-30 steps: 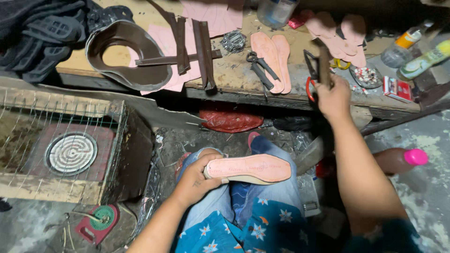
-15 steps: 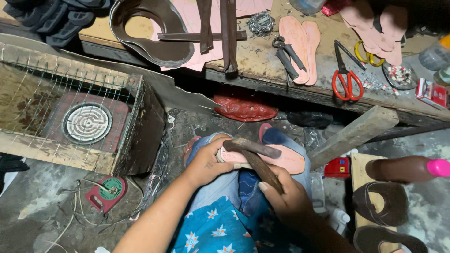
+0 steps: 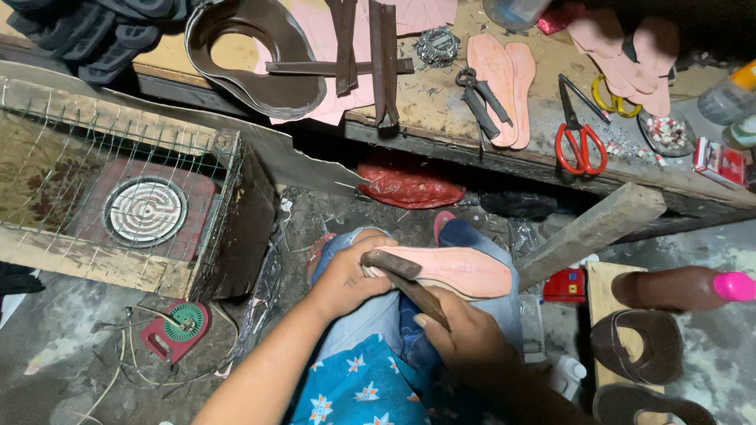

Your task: The person assembles a slipper by attaching a brown strap to a pink sole using a hammer and pliers. They cut the strap with scissors, position it on the sole, and secure it with repeated hammer strikes. The finished slipper is placed on a shelf with other completed units.

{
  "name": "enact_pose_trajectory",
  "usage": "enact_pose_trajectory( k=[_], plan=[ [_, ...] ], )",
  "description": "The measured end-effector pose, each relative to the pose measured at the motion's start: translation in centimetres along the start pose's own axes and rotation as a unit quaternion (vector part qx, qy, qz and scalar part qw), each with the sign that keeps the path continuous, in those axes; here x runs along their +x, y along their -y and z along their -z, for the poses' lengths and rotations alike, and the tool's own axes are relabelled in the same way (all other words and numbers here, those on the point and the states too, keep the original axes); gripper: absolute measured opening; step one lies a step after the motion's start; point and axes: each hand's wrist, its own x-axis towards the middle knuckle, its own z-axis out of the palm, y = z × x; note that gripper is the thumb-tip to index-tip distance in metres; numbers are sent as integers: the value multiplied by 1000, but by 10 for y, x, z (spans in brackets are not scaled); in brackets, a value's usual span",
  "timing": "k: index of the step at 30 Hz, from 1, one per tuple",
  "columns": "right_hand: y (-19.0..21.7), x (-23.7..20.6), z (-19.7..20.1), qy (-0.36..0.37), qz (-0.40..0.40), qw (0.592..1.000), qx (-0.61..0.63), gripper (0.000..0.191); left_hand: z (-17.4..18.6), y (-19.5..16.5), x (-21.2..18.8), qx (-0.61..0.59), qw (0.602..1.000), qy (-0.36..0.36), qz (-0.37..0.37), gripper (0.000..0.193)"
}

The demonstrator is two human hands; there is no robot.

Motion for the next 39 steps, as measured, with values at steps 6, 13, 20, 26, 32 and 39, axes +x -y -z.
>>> enact_pose_trajectory(
  k=[6, 13, 20, 26, 32, 39],
  plan=[
    [19, 7, 5, 25, -59, 993, 100, 40, 0, 0, 0, 105, 993, -18, -44, 49],
    [11, 15, 17, 0, -222, 975, 7, 40, -1, -10, -1, 101, 993, -16, -51, 49],
    [-80, 67, 80, -255, -53, 954, -145, 56, -12, -68, 6, 502, 864, -1, 45, 49],
    [-170, 132, 105, -303, -140, 907, -255, 54, -65, -63, 40, 693, 704, 131, 90, 68],
    [-192, 158, 112, -318, -161, 901, -246, 55, -86, -43, 58, 697, 707, 113, -47, 80],
    [-141, 127, 96, -374, 10, 915, -149, 40, -58, -59, 58, 118, 980, 90, 130, 91]
  ],
)
